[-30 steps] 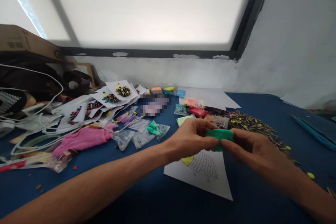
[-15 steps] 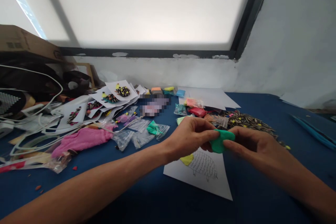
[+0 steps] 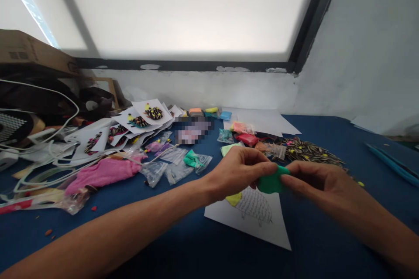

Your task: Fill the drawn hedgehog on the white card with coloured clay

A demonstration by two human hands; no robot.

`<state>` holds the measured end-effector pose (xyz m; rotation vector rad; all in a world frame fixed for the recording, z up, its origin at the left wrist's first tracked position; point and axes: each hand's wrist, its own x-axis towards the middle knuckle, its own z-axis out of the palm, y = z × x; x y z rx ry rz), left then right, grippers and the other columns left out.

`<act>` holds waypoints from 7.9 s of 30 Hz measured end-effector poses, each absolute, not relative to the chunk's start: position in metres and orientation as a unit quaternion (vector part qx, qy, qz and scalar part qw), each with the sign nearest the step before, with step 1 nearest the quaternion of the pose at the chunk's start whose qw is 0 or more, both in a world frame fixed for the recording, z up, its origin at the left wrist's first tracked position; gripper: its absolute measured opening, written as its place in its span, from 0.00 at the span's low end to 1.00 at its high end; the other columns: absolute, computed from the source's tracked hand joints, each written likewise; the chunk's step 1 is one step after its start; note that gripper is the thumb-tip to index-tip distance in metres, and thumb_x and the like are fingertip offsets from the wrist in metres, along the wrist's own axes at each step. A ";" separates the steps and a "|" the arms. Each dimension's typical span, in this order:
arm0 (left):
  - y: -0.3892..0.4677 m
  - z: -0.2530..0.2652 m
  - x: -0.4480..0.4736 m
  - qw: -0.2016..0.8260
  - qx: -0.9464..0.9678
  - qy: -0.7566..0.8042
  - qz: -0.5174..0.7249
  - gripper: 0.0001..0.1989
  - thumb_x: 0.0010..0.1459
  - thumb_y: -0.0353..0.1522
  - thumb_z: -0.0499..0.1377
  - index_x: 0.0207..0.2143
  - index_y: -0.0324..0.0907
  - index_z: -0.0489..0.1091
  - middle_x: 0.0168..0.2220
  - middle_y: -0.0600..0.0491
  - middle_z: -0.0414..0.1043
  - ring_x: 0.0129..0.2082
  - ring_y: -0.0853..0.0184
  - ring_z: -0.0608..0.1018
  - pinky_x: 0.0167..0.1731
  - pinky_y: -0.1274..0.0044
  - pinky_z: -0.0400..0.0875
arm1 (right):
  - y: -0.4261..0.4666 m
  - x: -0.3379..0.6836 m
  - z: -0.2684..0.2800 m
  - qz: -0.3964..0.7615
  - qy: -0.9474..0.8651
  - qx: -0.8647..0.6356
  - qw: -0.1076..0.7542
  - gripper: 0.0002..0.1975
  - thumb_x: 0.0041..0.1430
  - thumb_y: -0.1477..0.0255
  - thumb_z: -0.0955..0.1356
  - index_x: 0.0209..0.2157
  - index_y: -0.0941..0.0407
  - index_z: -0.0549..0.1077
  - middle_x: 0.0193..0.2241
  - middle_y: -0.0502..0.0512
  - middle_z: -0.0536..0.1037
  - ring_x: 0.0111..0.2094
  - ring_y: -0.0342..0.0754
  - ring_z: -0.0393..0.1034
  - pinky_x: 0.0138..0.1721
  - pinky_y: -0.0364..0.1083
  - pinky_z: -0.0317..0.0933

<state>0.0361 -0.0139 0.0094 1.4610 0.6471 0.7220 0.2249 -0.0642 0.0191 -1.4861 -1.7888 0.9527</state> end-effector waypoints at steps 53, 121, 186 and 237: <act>-0.004 -0.023 -0.020 0.369 0.888 0.237 0.141 0.44 0.45 0.36 0.71 0.62 0.38 0.58 0.63 0.44 0.60 0.65 0.53 0.57 0.62 0.65 0.53 | -0.067 0.197 -0.017 0.270 -0.725 -0.609 0.175 0.19 0.60 0.52 0.61 0.33 0.52 0.70 0.23 0.52 0.75 0.24 0.48 0.71 0.23 0.45 0.61; -0.009 -0.021 -0.018 0.397 0.876 0.249 0.114 0.48 0.45 0.39 0.71 0.65 0.38 0.54 0.65 0.42 0.56 0.68 0.52 0.50 0.65 0.60 0.46 | -0.062 0.216 -0.009 0.021 -0.801 -0.533 0.272 0.07 0.61 0.66 0.65 0.29 0.50 0.69 0.20 0.42 0.75 0.18 0.39 0.71 0.18 0.34 0.63; -0.012 -0.026 -0.001 0.326 0.899 0.275 0.100 0.48 0.50 0.47 0.66 0.67 0.41 0.49 0.67 0.42 0.50 0.67 0.51 0.51 0.65 0.56 0.43 | -0.060 0.215 -0.030 0.054 -0.830 -0.501 0.238 0.24 0.56 0.85 0.59 0.46 0.49 0.76 0.38 0.55 0.73 0.38 0.47 0.71 0.37 0.48 0.68; -0.010 -0.036 -0.004 0.275 0.917 0.251 0.144 0.41 0.49 0.52 0.65 0.62 0.48 0.60 0.66 0.48 0.55 0.67 0.54 0.54 0.65 0.60 0.47 | -0.084 0.195 -0.029 -0.118 -0.850 -0.433 0.275 0.18 0.54 0.83 0.61 0.41 0.58 0.78 0.37 0.60 0.78 0.36 0.49 0.70 0.33 0.45 0.66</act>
